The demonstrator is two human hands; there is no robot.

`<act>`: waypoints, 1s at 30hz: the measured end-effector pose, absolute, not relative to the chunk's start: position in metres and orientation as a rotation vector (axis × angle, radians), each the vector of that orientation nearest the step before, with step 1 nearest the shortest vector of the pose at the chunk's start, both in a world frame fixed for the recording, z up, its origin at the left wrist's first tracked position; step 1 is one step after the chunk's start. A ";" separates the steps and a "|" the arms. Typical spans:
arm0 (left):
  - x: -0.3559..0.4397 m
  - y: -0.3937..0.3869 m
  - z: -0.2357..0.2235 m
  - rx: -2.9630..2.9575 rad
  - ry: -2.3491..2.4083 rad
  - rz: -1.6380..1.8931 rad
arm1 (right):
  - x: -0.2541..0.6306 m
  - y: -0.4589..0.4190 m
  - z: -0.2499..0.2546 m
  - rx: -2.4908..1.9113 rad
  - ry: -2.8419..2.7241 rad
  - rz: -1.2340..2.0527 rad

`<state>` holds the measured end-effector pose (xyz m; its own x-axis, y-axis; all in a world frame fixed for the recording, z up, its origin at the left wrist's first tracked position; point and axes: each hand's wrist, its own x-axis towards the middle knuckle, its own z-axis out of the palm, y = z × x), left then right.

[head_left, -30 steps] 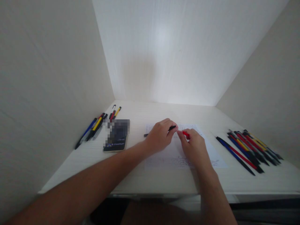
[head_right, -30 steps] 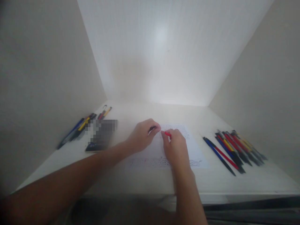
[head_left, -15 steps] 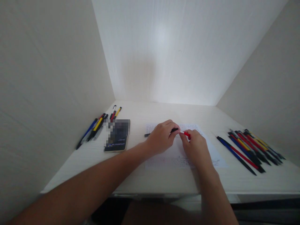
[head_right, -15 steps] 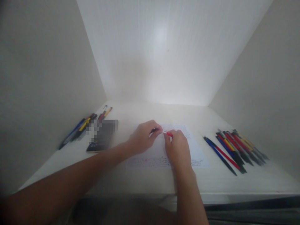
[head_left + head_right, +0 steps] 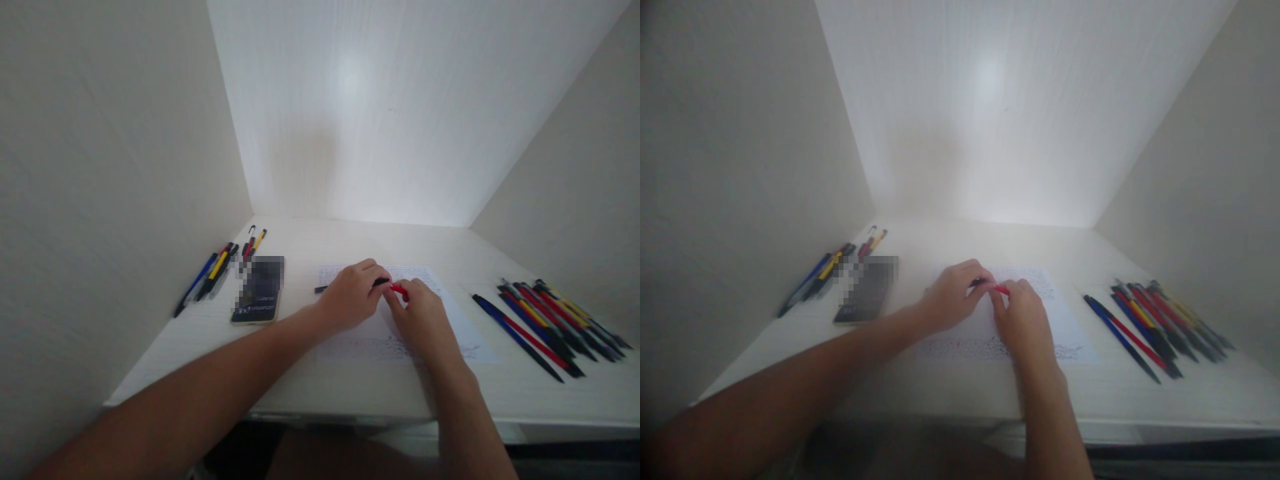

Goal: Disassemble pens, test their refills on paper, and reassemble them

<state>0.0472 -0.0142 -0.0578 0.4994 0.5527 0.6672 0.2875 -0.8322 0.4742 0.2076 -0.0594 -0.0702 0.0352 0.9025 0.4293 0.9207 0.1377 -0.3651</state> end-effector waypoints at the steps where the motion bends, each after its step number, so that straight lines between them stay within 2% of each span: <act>1: 0.047 -0.014 -0.058 2.442 0.707 1.254 | 0.208 -0.059 -0.070 -1.741 -1.849 -0.042; 30: 0.047 -0.015 -0.058 2.397 0.604 1.334 | 0.206 -0.058 -0.072 -1.624 -1.795 0.106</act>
